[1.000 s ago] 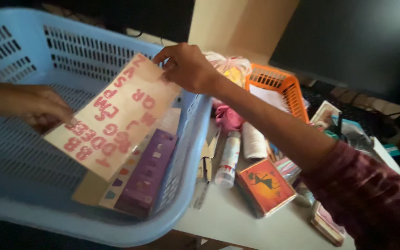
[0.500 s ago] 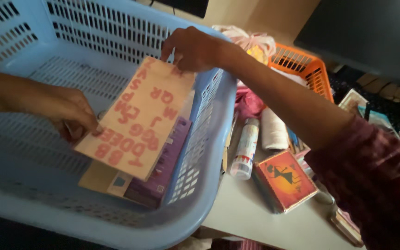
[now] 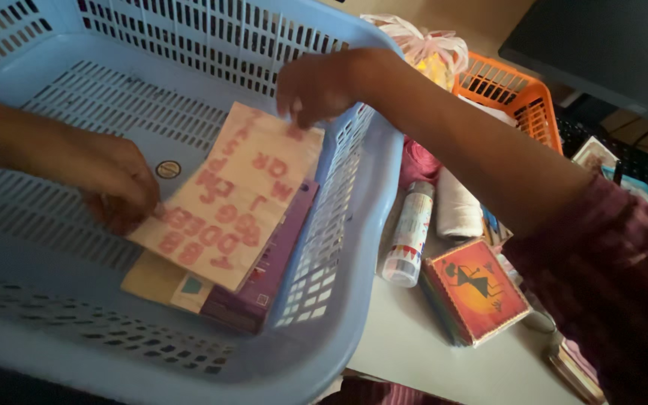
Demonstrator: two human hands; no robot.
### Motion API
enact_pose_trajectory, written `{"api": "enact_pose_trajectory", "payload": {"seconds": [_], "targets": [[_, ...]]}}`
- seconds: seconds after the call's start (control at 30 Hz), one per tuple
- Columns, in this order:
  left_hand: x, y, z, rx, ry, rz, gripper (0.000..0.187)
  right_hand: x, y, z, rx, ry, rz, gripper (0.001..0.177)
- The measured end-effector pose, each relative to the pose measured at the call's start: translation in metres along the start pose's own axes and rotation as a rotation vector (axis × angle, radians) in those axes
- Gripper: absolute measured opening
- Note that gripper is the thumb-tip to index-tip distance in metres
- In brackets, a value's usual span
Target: The person organizes craft supplies on a cluttered desk. They place small paint bottles into a clear plastic container, then sort papers and sticker sheets into a blue laundry basket. The person handles items one at a time, moving them from the desk into the containers.
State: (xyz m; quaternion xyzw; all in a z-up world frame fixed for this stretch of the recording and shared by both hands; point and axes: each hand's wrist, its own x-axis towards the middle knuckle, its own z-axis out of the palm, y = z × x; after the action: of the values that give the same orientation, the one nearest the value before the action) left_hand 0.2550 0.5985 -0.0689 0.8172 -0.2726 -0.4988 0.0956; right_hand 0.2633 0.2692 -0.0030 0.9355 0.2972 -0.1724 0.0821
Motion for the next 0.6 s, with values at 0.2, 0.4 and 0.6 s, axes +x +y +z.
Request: {"api": "enact_pose_trajectory", "payload": {"seconds": [0.2, 0.4, 0.6], "targets": [[-0.002, 0.013, -0.003, -0.2, 0.098, -0.036, 0.04, -0.011, -0.022, -0.004, -0.133, 0.069, -0.013, 0.045], [-0.003, 0.011, 0.0, -0.166, 0.082, -0.083, 0.04, -0.025, -0.057, -0.018, 0.301, -0.189, -0.279, 0.06], [0.004, -0.004, -0.008, -0.101, 0.1, 0.002, 0.051, -0.03, -0.063, -0.023, 0.241, -0.341, -0.158, 0.054]]}}
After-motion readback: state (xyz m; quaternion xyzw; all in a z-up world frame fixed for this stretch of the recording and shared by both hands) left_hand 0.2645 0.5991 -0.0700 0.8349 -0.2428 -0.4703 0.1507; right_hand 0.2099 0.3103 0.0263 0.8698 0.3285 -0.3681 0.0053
